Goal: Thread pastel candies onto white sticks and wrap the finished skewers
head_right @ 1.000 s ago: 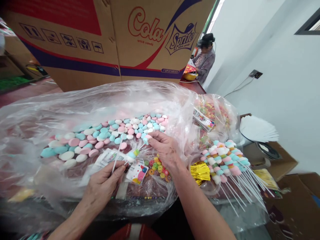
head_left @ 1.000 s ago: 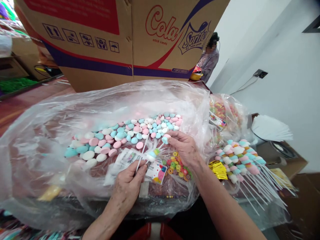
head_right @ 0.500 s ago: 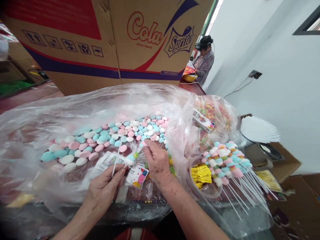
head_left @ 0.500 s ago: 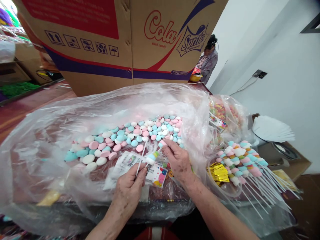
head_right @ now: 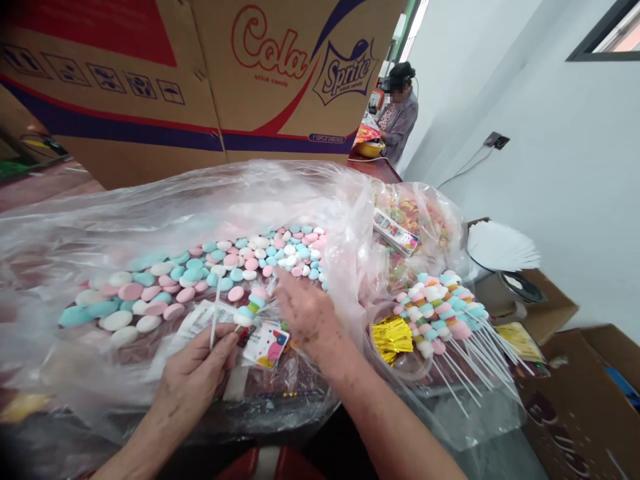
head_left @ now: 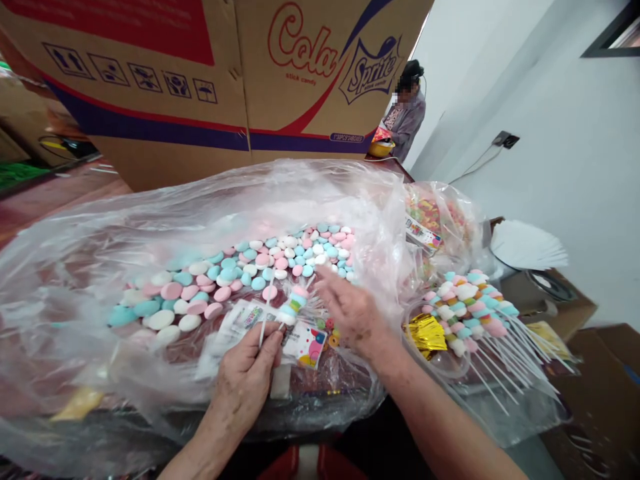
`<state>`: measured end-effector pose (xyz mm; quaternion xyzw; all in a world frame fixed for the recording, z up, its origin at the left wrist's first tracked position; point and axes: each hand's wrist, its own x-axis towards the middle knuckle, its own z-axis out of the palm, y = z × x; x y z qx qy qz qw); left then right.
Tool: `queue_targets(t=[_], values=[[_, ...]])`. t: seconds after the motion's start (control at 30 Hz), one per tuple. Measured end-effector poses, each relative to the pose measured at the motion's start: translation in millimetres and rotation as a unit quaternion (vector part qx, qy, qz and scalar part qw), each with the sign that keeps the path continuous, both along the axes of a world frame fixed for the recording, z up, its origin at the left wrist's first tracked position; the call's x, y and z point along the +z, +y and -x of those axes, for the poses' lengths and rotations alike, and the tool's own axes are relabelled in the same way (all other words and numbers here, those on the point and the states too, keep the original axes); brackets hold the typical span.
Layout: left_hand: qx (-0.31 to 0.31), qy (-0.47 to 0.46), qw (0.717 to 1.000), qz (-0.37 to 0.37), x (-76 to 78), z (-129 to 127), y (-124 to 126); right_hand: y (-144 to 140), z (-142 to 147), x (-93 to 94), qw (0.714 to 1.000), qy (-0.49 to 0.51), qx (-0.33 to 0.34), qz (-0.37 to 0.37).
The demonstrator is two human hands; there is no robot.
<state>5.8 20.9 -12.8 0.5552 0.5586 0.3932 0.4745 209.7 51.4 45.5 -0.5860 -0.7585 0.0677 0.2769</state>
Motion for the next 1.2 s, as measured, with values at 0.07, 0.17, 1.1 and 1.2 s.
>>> queue_targets(t=[0.07, 0.17, 1.1, 1.2], values=[[0.002, -0.008, 1.0, 0.0, 1.3, -1, 0, 7, -20, 13.8, 0.991, -0.104, -0.056, 0.064], [-0.001, -0.012, 1.0, 0.005, 3.3, -1, 1, 15, -37, 22.2, 0.946, -0.284, -0.045, 0.15], [-0.033, -0.019, 0.999, 0.016, 0.5, 1, -3, 10, -28, 2.5, 0.937, -0.296, 0.074, 0.171], [-0.031, -0.011, 0.999, 0.014, 5.1, 0, -3, 5, -27, 3.9, 0.953, -0.247, 0.04, 0.169]])
